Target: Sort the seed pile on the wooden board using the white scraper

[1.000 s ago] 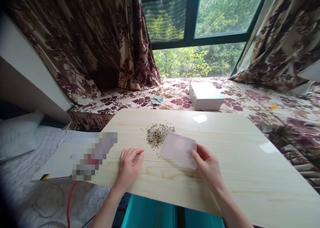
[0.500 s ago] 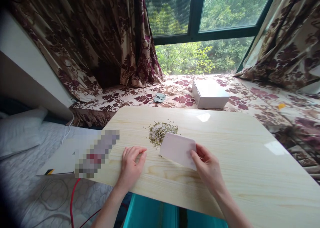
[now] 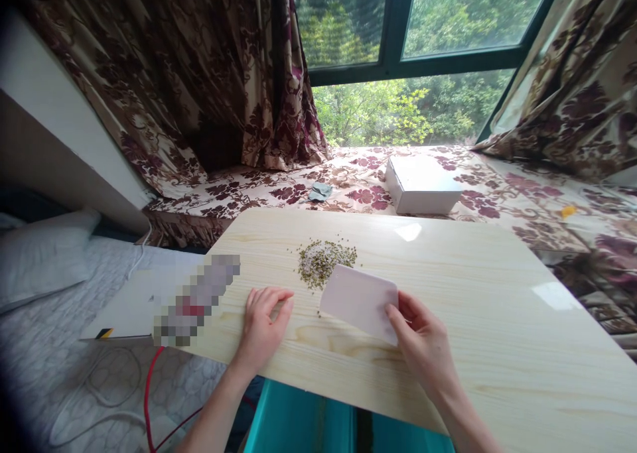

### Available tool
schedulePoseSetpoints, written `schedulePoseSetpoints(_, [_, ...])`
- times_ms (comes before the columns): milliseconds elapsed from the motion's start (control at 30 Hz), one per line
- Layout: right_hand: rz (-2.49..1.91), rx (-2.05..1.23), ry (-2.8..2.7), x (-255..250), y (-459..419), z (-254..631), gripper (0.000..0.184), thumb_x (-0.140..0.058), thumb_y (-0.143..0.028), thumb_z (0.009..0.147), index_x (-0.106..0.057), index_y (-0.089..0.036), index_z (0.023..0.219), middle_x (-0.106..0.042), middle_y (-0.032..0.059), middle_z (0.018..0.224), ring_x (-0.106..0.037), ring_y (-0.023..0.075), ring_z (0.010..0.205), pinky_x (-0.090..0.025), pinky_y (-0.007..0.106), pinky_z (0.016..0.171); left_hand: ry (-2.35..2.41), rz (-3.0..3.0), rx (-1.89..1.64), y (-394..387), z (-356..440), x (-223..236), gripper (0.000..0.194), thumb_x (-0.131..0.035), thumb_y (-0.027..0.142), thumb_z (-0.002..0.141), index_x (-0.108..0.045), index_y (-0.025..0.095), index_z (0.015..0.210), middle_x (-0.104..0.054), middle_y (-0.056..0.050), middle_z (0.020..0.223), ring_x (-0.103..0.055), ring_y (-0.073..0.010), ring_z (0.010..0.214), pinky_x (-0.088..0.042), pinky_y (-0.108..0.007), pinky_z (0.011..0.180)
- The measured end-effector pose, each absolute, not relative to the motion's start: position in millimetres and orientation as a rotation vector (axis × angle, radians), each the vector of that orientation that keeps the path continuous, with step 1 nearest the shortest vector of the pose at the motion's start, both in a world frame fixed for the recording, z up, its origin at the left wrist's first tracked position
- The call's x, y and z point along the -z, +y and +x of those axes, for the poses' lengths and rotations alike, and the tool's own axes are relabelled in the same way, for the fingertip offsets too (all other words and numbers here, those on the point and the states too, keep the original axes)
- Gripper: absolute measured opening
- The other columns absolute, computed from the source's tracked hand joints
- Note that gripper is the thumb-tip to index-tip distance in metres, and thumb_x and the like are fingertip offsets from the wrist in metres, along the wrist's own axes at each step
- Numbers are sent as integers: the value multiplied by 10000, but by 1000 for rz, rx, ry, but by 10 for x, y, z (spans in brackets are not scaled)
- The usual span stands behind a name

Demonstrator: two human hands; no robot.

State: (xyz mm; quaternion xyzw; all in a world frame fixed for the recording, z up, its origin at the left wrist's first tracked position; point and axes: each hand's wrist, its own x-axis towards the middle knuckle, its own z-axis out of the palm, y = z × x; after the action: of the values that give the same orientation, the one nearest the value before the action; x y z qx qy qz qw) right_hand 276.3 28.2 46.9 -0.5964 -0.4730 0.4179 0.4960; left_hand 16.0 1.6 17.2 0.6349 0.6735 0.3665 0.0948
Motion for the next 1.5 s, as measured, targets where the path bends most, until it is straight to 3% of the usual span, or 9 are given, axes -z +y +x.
schedulePoseSetpoints(467, [-1535, -912, -1023, -418, 193, 2757, 414, -716, -451, 651, -685, -210, 986, -753, 99, 1009, -708, 277, 912, -596, 307, 707, 1985, 1932, -1070, -86, 171, -168, 195, -500, 229, 865, -624, 260, 1012, -680, -42, 1068, -596, -224, 1064, -266, -522, 1121])
schedulePoseSetpoints(867, [-1474, -927, -1056, -435, 287, 2610, 414, -700, -451, 678, -666, -172, 982, -749, 124, 1004, -713, 264, 866, -591, 317, 671, 1958, 1952, -1093, -91, 178, -166, 185, -496, 207, 867, -612, 251, 1004, -679, -45, 1056, -592, -231, 1065, -277, -552, 1094])
schedulePoseSetpoints(1500, [-1240, -1009, -1439, -478, 566, 2538, 266, -611, -408, 780, -642, -191, 930, -721, 94, 870, -676, 210, 777, -556, 314, 670, 1875, 1775, -1175, -99, 150, -208, 225, -439, 265, 904, -619, 247, 1038, -674, -55, 1090, -581, -228, 1095, -232, -544, 1125])
